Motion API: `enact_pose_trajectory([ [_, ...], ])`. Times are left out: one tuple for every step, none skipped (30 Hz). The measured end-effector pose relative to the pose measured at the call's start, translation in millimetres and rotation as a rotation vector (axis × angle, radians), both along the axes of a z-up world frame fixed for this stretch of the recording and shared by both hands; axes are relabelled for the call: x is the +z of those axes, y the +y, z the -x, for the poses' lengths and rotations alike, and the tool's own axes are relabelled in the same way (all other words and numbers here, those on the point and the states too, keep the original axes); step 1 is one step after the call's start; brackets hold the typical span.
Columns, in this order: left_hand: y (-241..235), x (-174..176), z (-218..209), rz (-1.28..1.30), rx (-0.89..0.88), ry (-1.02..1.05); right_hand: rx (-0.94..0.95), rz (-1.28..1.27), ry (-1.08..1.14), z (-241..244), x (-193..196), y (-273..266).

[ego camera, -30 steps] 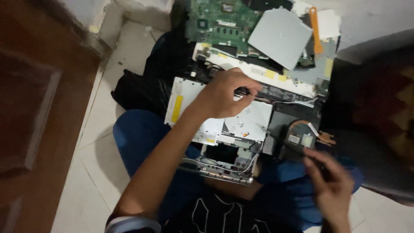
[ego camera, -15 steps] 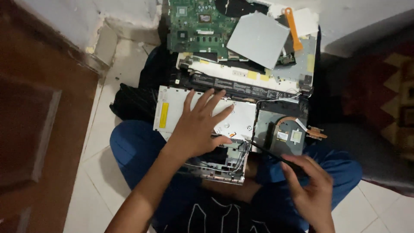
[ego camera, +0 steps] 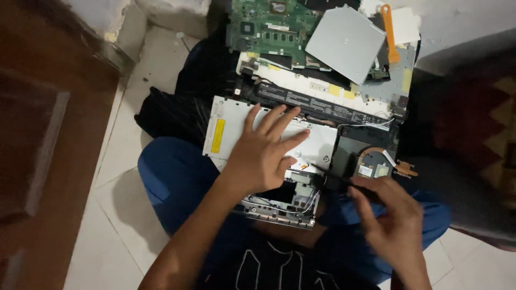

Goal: The person sits on the floor and uses a screwdriver to remove screws from a disassembled electronic device. They then use their hands to detach a metal casing and separate internal components from the main chassis.

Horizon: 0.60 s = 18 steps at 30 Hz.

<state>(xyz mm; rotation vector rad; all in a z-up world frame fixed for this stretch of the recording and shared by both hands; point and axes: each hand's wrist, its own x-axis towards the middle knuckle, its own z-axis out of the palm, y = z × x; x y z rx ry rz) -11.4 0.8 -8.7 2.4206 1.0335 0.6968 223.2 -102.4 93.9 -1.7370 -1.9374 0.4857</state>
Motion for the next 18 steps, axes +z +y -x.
enact_pose_trajectory([
  [0.0, -0.3, 0.7, 0.002, 0.004, -0.005, 0.004, 0.002, -0.005, -2.7, -8.6, -3.4],
  [-0.1, -0.8, 1.0, -0.005, 0.004, -0.013, -0.140, 0.013, 0.110, -5.9, -17.6, -7.3],
  [-0.2, -1.1, 0.8, -0.011, 0.005, -0.022, -0.285, 0.025, 0.224, -9.7, -26.5, -11.2],
  [0.2, 0.6, 1.3, -0.010, 0.005, -0.026, -0.285, 0.025, 0.219, -2.1, -35.3, -12.4],
  [0.6, 2.6, 1.2, 0.006, 0.009, -0.009, -0.416, 0.031, 0.358, 4.8, -43.8, -13.6],
  [1.0, 4.8, 1.6, 0.022, 0.009, 0.011, -0.551, 0.035, 0.501, 12.3, -53.1, -15.6],
  [1.0, 3.4, 0.0, 0.022, 0.006, 0.011, -0.554, 0.034, 0.500, 18.3, -58.1, -14.3],
  [1.2, 1.9, 0.0, -0.005, 0.016, 0.041, -0.562, -0.021, 0.508, 25.5, -64.5, -12.4],
  [1.3, 0.6, 0.0, -0.032, 0.026, 0.072, -0.569, -0.076, 0.514, 32.8, -70.5, -10.7],
  [0.6, -0.2, 0.4, -0.032, 0.026, 0.076, -0.569, -0.074, 0.519, 37.9, -73.0, -10.7],
  [0.1, -0.8, 1.0, -0.030, 0.026, 0.078, -0.594, -0.050, 0.509, 43.2, -75.2, -10.5],
  [1.6, -1.1, 0.2, -0.033, 0.025, 0.076, -0.619, -0.031, 0.496, 47.3, -76.9, -8.5],
  [2.4, -0.5, 0.8, -0.037, 0.024, 0.076, -0.618, -0.036, 0.498, 54.1, -75.3, -7.2],
  [2.3, -0.3, 0.3, -0.023, 0.019, 0.074, -0.615, -0.052, 0.572, 59.8, -73.4, -6.8],
  [2.2, -0.5, -0.2, -0.009, 0.014, 0.071, -0.610, -0.068, 0.646, 65.6, -71.9, -6.4],
  [2.2, 0.0, -0.2, -0.009, 0.013, 0.070, -0.611, -0.068, 0.645, 64.9, -71.0, -6.3],
  [2.3, 0.2, -0.1, -0.006, 0.011, 0.058, -0.604, -0.066, 0.621, 64.1, -70.4, -6.3],
  [2.3, 0.2, -0.3, -0.003, 0.010, 0.045, -0.597, -0.064, 0.596, 63.1, -70.0, -6.3],
])
